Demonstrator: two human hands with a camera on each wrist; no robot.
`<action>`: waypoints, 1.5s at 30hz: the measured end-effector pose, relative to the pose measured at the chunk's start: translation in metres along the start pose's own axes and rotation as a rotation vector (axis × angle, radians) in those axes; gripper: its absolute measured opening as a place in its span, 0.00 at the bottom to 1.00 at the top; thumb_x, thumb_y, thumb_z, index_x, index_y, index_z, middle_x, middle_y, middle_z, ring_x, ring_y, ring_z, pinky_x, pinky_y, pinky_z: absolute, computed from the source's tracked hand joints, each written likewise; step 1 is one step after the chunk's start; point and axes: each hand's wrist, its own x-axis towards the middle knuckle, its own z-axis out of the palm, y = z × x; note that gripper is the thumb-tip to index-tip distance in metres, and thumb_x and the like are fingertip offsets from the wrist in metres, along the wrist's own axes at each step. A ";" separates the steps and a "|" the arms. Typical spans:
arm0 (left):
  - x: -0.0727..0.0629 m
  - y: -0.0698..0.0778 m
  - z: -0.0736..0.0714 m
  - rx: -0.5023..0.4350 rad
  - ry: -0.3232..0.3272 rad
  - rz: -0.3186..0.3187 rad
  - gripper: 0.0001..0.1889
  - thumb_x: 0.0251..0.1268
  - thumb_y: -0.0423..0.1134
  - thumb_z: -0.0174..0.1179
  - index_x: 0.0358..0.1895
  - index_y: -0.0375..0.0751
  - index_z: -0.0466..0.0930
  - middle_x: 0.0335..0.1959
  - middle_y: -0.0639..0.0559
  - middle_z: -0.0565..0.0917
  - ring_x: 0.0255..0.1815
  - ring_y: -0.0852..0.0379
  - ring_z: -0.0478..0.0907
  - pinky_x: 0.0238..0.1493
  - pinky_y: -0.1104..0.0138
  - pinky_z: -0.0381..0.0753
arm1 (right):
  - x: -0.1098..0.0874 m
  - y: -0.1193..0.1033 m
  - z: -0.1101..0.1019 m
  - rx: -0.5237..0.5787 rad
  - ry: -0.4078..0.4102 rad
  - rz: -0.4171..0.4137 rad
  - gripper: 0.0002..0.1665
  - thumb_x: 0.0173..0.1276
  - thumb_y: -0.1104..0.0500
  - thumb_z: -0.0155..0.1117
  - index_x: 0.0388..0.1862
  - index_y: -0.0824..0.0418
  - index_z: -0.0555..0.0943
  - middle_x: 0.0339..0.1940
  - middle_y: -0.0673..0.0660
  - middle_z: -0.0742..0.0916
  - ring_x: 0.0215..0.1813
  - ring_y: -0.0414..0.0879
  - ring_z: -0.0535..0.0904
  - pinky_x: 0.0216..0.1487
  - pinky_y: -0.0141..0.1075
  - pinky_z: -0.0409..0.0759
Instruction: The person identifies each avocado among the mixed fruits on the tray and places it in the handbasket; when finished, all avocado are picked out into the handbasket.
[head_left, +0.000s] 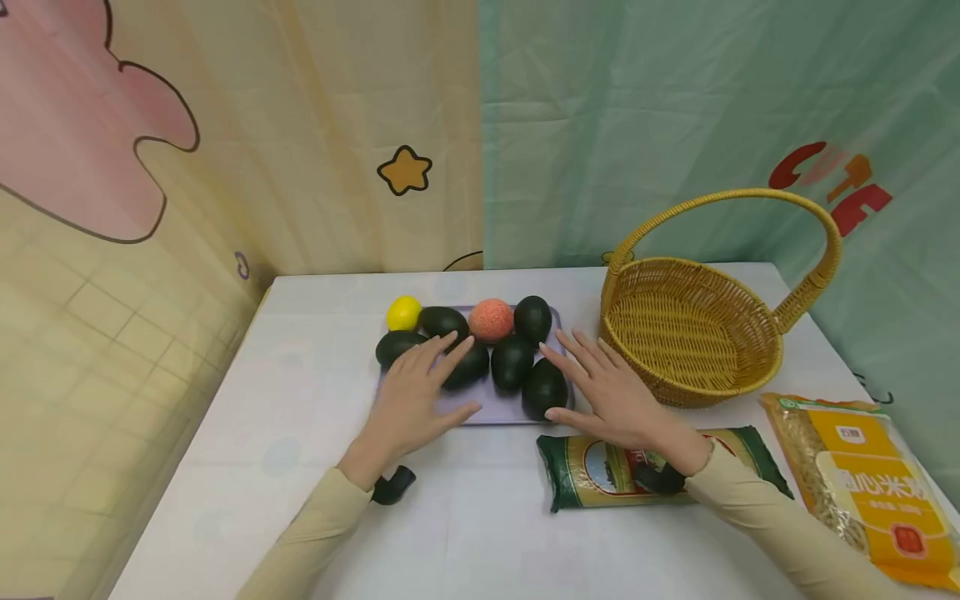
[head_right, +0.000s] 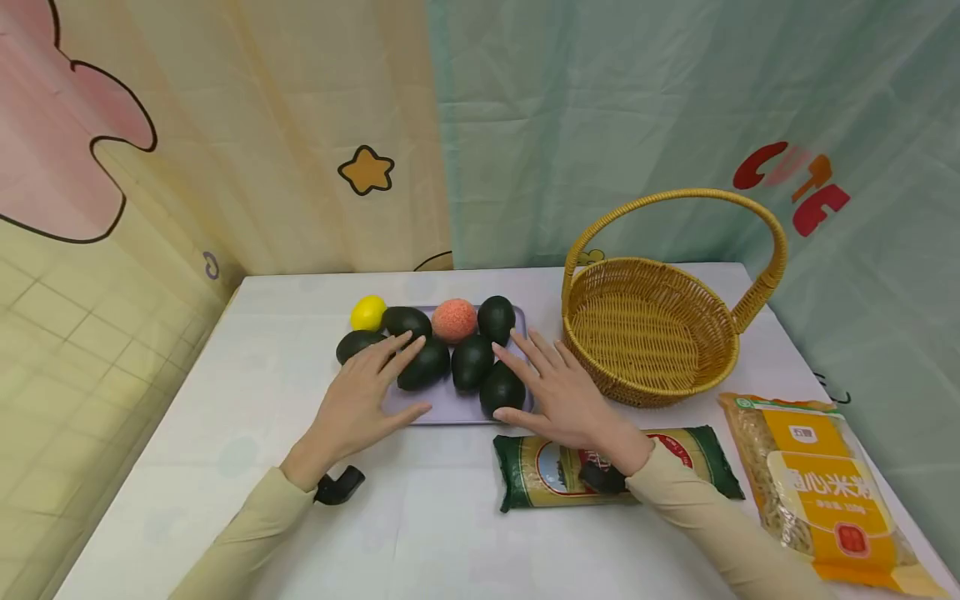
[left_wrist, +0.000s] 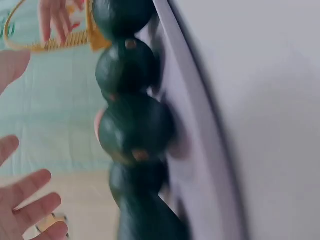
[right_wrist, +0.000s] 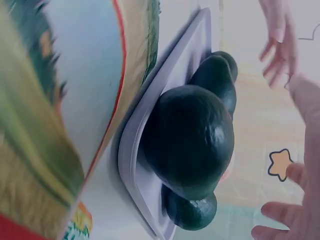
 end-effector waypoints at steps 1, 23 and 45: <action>-0.004 -0.003 0.000 -0.021 0.030 -0.038 0.44 0.56 0.65 0.58 0.75 0.56 0.53 0.69 0.47 0.63 0.66 0.45 0.61 0.62 0.50 0.60 | 0.001 -0.001 0.000 0.022 0.011 0.012 0.49 0.65 0.32 0.54 0.77 0.48 0.49 0.76 0.58 0.55 0.74 0.57 0.48 0.66 0.56 0.50; -0.068 -0.047 0.021 -0.322 0.051 -0.641 0.47 0.49 0.55 0.71 0.70 0.37 0.61 0.53 0.33 0.66 0.53 0.39 0.60 0.49 0.52 0.63 | 0.014 -0.007 0.008 0.338 0.116 0.369 0.41 0.65 0.35 0.57 0.70 0.54 0.65 0.62 0.57 0.74 0.59 0.53 0.72 0.51 0.53 0.72; -0.074 -0.056 0.037 -0.322 0.020 -0.672 0.47 0.49 0.54 0.71 0.69 0.34 0.62 0.56 0.34 0.67 0.51 0.39 0.57 0.47 0.54 0.57 | 0.013 -0.016 0.022 0.339 0.054 0.450 0.47 0.59 0.32 0.61 0.69 0.59 0.68 0.51 0.60 0.77 0.41 0.49 0.74 0.36 0.41 0.73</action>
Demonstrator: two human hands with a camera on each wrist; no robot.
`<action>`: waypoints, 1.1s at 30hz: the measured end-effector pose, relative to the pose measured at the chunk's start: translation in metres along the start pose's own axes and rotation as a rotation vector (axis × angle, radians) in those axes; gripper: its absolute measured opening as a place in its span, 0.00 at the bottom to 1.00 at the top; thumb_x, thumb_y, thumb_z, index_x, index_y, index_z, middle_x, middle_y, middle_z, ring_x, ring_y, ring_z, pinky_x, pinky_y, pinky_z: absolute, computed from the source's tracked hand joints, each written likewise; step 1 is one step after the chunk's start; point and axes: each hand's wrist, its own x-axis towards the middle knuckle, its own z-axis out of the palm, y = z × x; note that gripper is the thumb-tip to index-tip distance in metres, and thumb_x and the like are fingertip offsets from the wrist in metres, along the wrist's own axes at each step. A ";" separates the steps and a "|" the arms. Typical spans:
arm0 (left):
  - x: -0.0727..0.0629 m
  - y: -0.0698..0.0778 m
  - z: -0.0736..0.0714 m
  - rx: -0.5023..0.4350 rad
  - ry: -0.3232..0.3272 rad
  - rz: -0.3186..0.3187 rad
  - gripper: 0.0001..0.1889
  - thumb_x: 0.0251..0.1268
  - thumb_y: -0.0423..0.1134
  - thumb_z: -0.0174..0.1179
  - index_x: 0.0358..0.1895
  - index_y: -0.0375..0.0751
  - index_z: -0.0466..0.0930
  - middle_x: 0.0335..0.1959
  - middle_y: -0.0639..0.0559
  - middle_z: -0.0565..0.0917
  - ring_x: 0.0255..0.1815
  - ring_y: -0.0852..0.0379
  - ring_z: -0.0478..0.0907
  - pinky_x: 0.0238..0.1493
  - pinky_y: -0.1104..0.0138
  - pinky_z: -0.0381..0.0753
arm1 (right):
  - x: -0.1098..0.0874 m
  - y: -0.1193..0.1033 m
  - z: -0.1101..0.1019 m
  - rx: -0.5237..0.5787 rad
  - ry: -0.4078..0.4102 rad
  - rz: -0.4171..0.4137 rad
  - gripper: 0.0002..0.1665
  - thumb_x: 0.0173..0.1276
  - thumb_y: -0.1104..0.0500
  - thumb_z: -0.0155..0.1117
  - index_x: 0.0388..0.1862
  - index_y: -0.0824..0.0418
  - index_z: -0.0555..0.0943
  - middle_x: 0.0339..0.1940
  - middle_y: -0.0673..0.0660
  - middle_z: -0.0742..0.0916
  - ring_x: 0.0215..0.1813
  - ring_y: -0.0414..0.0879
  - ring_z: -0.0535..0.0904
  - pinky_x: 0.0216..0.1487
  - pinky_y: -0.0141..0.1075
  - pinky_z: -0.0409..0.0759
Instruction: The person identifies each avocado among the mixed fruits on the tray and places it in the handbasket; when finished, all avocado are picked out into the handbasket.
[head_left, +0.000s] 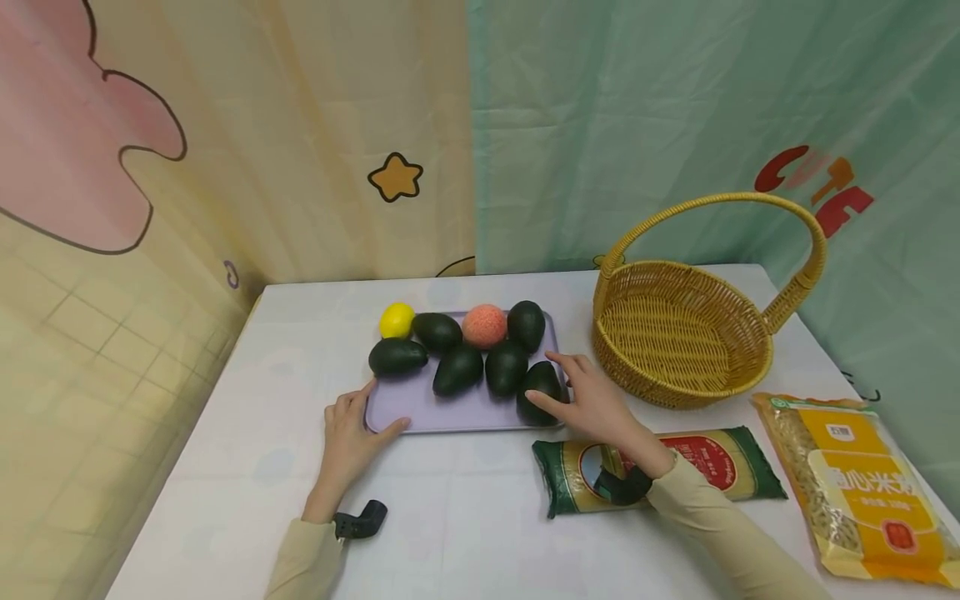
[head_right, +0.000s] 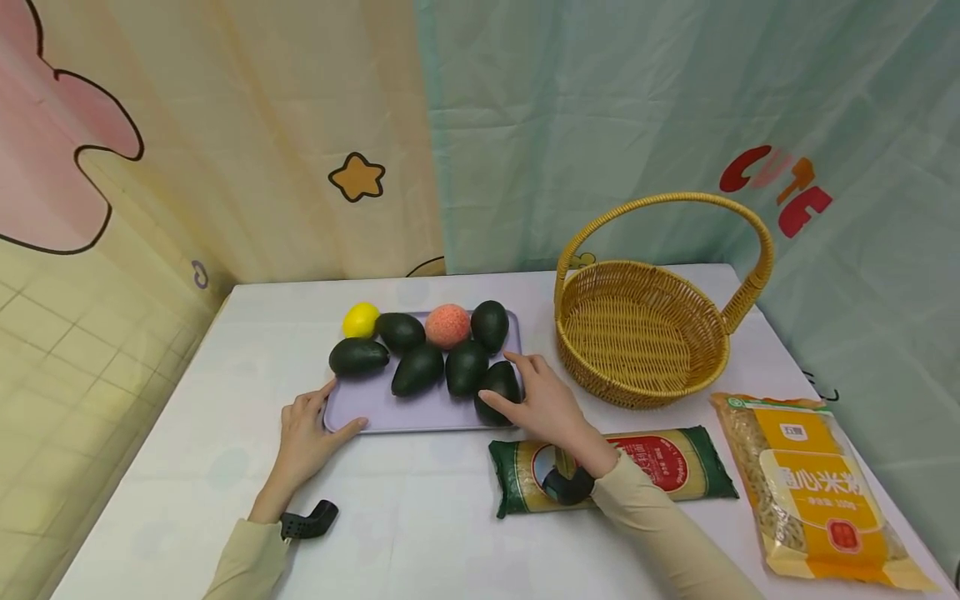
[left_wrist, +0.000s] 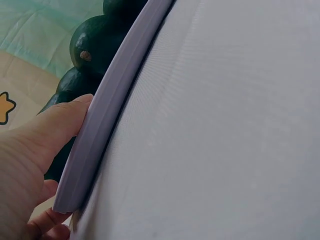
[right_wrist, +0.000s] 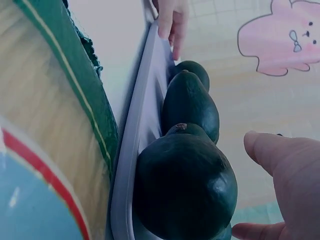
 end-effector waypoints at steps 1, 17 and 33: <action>0.000 0.000 0.000 -0.002 0.000 -0.003 0.47 0.48 0.55 0.71 0.69 0.35 0.62 0.56 0.34 0.67 0.51 0.40 0.57 0.47 0.54 0.57 | 0.000 0.000 0.001 -0.003 -0.001 0.002 0.47 0.59 0.31 0.61 0.69 0.59 0.67 0.51 0.61 0.77 0.41 0.49 0.74 0.37 0.41 0.73; -0.001 -0.001 0.004 -0.015 0.081 0.015 0.46 0.43 0.53 0.74 0.67 0.37 0.67 0.49 0.37 0.70 0.45 0.42 0.59 0.41 0.58 0.57 | -0.002 -0.006 0.008 0.068 -0.073 0.117 0.54 0.53 0.30 0.65 0.71 0.57 0.61 0.52 0.66 0.74 0.46 0.56 0.77 0.47 0.51 0.74; 0.000 -0.004 0.004 -0.009 0.080 0.015 0.45 0.43 0.54 0.74 0.67 0.37 0.68 0.50 0.36 0.70 0.46 0.41 0.60 0.43 0.56 0.58 | 0.000 -0.004 0.011 0.107 -0.079 0.124 0.51 0.54 0.33 0.67 0.69 0.57 0.61 0.53 0.69 0.79 0.51 0.59 0.77 0.49 0.52 0.73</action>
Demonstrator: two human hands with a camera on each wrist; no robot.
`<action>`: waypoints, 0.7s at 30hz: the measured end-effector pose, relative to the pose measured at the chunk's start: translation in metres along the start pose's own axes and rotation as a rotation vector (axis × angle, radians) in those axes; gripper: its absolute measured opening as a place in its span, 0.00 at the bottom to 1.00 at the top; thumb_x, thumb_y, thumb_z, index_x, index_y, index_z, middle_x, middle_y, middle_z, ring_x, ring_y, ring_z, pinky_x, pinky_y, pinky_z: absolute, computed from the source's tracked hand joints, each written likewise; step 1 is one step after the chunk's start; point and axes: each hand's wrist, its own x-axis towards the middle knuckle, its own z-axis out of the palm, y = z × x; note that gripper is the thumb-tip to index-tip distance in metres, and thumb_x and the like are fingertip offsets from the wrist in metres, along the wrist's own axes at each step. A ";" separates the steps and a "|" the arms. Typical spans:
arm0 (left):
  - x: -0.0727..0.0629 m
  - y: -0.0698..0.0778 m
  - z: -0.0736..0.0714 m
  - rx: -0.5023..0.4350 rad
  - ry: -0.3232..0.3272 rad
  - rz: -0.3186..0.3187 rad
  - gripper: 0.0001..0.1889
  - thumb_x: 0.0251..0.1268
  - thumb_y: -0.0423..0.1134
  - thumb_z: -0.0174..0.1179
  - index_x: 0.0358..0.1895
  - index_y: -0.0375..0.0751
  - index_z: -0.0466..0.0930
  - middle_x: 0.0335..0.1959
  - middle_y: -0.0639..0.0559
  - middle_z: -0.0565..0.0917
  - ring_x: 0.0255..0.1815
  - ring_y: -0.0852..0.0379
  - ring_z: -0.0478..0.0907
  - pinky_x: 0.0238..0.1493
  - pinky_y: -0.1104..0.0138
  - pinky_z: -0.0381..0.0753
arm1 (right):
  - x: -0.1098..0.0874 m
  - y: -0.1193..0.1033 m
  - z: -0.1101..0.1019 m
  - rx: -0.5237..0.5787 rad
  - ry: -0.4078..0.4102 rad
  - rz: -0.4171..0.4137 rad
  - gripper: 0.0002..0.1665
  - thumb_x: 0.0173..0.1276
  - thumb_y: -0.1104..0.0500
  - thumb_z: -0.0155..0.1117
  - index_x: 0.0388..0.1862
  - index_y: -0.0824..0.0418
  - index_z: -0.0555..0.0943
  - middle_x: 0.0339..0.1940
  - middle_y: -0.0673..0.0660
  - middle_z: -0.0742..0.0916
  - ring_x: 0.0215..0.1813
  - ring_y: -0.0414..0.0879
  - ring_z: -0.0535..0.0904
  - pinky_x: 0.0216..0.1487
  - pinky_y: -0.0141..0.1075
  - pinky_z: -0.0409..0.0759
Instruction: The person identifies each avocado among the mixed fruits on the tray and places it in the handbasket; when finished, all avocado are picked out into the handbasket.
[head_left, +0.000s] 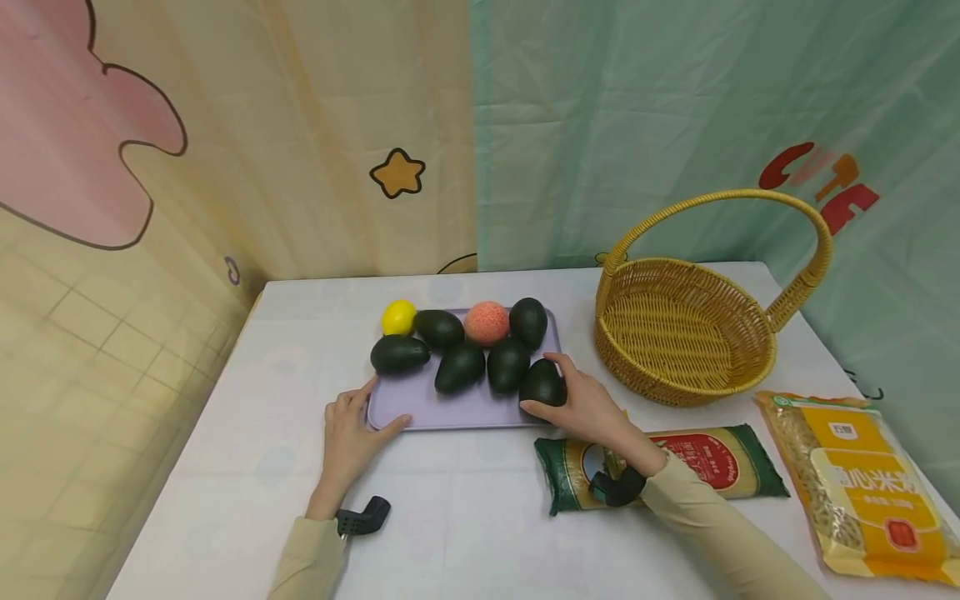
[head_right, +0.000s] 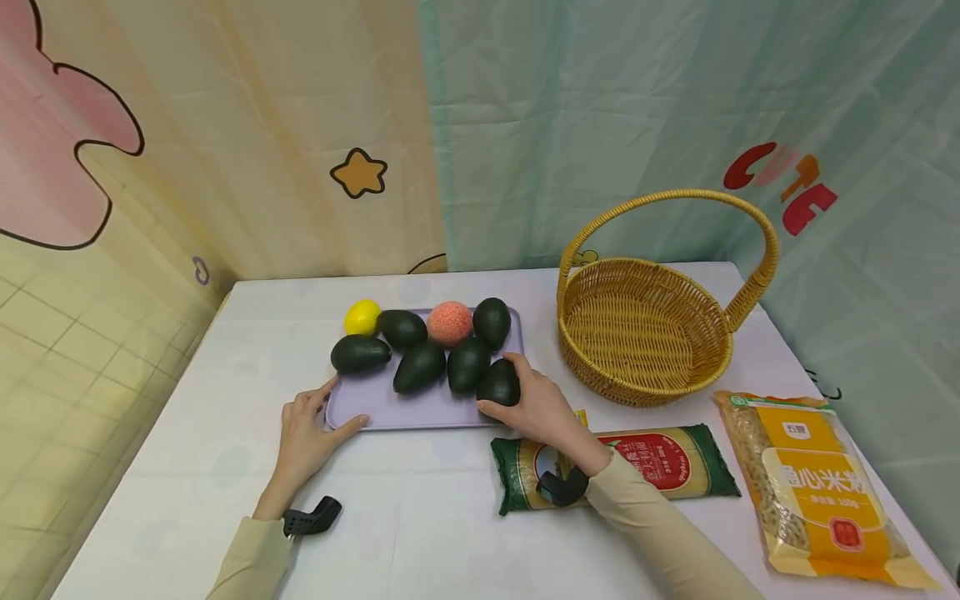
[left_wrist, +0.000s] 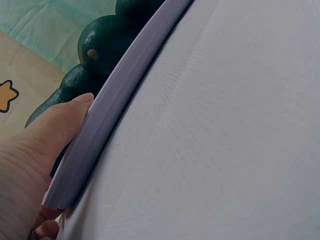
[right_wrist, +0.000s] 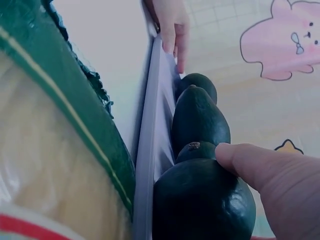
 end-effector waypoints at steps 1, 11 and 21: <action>0.000 0.000 0.000 0.000 -0.001 -0.001 0.45 0.44 0.54 0.74 0.67 0.38 0.68 0.50 0.36 0.70 0.46 0.41 0.60 0.43 0.57 0.58 | 0.000 0.000 0.000 0.003 0.001 0.004 0.51 0.54 0.33 0.67 0.69 0.56 0.61 0.53 0.69 0.79 0.51 0.59 0.77 0.49 0.52 0.73; 0.000 -0.001 0.001 -0.005 -0.002 -0.016 0.45 0.43 0.54 0.75 0.67 0.39 0.68 0.50 0.37 0.70 0.47 0.42 0.60 0.43 0.57 0.58 | 0.000 0.004 0.000 0.037 0.029 0.014 0.50 0.52 0.33 0.69 0.68 0.54 0.64 0.51 0.68 0.80 0.52 0.59 0.76 0.47 0.52 0.74; 0.000 0.000 -0.001 0.004 -0.011 -0.022 0.45 0.43 0.54 0.74 0.67 0.38 0.68 0.50 0.37 0.70 0.47 0.42 0.60 0.43 0.57 0.58 | -0.002 0.004 -0.009 0.061 0.108 -0.006 0.50 0.49 0.32 0.70 0.67 0.50 0.65 0.46 0.60 0.80 0.44 0.51 0.76 0.39 0.45 0.74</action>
